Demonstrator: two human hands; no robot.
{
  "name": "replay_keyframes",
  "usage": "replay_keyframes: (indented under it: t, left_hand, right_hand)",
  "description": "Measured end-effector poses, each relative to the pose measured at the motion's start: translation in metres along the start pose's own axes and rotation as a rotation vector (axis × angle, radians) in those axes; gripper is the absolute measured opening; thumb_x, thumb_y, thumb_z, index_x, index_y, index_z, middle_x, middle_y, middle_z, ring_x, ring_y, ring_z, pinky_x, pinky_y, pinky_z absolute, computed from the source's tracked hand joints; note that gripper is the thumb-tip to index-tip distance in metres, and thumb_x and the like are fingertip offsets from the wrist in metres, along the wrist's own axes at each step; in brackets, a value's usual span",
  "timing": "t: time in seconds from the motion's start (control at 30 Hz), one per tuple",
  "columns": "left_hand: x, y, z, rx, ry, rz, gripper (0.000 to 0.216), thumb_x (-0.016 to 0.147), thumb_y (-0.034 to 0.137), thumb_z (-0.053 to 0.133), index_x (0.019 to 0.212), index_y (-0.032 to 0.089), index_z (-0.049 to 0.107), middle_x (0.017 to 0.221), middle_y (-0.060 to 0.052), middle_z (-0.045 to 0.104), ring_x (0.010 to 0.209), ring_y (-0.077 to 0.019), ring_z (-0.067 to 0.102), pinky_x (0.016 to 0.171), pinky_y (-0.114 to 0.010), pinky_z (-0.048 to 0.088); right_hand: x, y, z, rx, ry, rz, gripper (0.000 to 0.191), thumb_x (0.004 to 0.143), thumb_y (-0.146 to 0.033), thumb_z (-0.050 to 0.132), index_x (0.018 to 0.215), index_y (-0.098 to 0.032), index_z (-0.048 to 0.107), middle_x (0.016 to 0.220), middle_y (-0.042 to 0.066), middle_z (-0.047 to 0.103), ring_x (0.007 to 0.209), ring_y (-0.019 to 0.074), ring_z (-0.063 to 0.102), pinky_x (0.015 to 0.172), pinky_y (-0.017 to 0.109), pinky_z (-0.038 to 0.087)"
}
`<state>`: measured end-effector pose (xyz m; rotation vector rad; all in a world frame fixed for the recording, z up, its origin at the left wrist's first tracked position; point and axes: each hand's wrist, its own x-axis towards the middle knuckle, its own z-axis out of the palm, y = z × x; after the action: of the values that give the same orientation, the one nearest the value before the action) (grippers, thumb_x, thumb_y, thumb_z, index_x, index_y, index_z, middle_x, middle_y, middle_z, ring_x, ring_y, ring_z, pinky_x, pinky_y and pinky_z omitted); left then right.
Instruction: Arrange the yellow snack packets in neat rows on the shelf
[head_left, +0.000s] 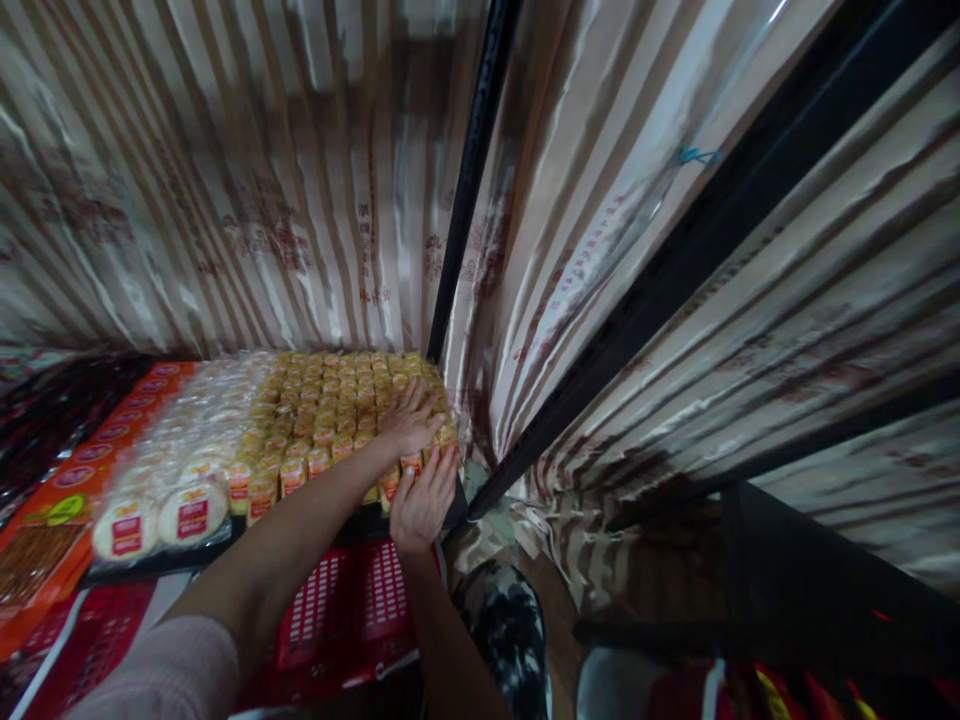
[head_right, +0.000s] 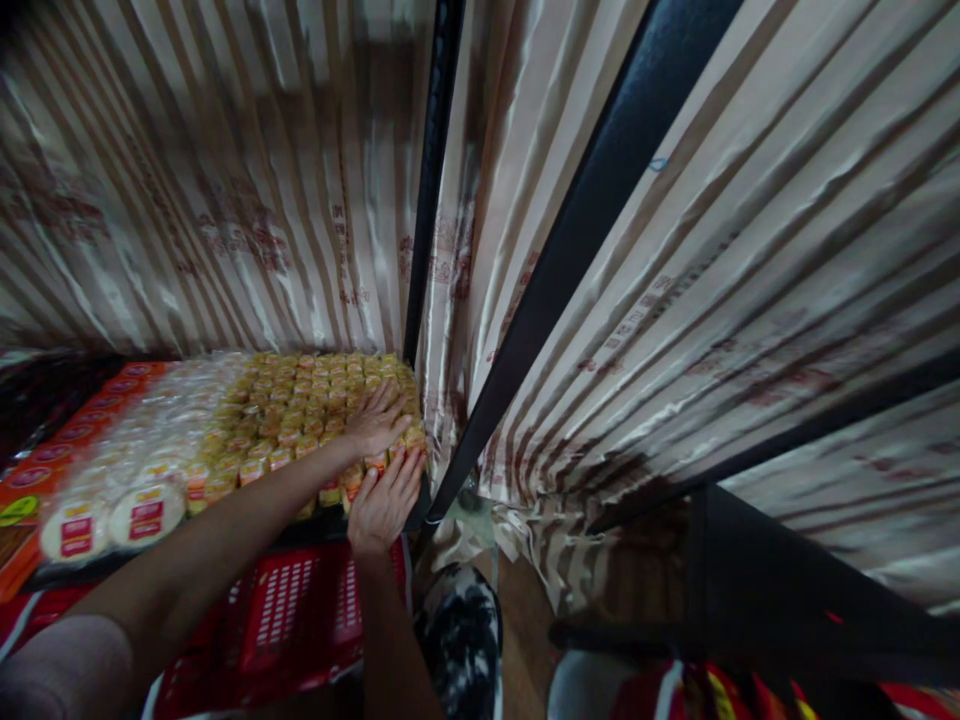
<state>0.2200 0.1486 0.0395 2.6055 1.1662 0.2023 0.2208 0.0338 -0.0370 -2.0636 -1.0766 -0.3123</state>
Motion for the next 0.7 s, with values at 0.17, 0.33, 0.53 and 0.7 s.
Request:
replay_keyframes:
  t: [0.17,0.33,0.53,0.7]
  left_hand:
    - [0.021,0.005,-0.007,0.007,0.051,0.008,0.061,0.091,0.051,0.014,0.141,0.022,0.032,0.154,-0.003,0.012,0.141,-0.0231,0.002,0.113,-0.048,0.002]
    - [0.031,0.004,-0.004,0.004,-0.056,-0.035,0.062,0.09,0.052,0.016,0.142,0.021,0.029,0.152,-0.005,0.02,0.141,-0.0237,0.008,0.113,-0.049,0.005]
    - [0.026,0.003,-0.001,0.023,-0.078,-0.037,0.065,0.089,0.055,0.017,0.142,0.019,0.029,0.152,-0.006,0.022,0.141,-0.0235,0.006,0.113,-0.047,0.004]
    - [0.028,0.008,-0.004,0.01,0.013,-0.015,0.065,0.089,0.053,0.019,0.143,0.018,0.025,0.154,-0.006,0.011,0.141,-0.0243,0.003,0.113,-0.048,0.005]
  right_hand:
    - [-0.002,0.003,0.005,-0.042,-0.007,0.023,0.058,0.093,-0.034,0.027,0.139,0.001,0.029,0.147,0.026,0.021,0.139,0.0311,0.012,0.104,0.051,0.027]
    - [-0.001,0.003,0.006,-0.053,-0.047,0.027,0.059,0.093,-0.034,0.026,0.14,0.003,0.028,0.145,0.026,0.026,0.136,0.0314,0.02,0.104,0.051,0.026]
    - [-0.001,0.001,0.004,-0.039,-0.058,0.037,0.057,0.093,-0.034,0.026,0.139,0.0,0.032,0.145,0.026,0.028,0.136,0.0327,0.022,0.103,0.053,0.028]
    - [-0.001,0.001,0.004,-0.044,-0.024,0.024,0.056,0.093,-0.033,0.028,0.137,0.001,0.035,0.143,0.027,0.031,0.134,0.0333,0.025,0.102,0.054,0.03]
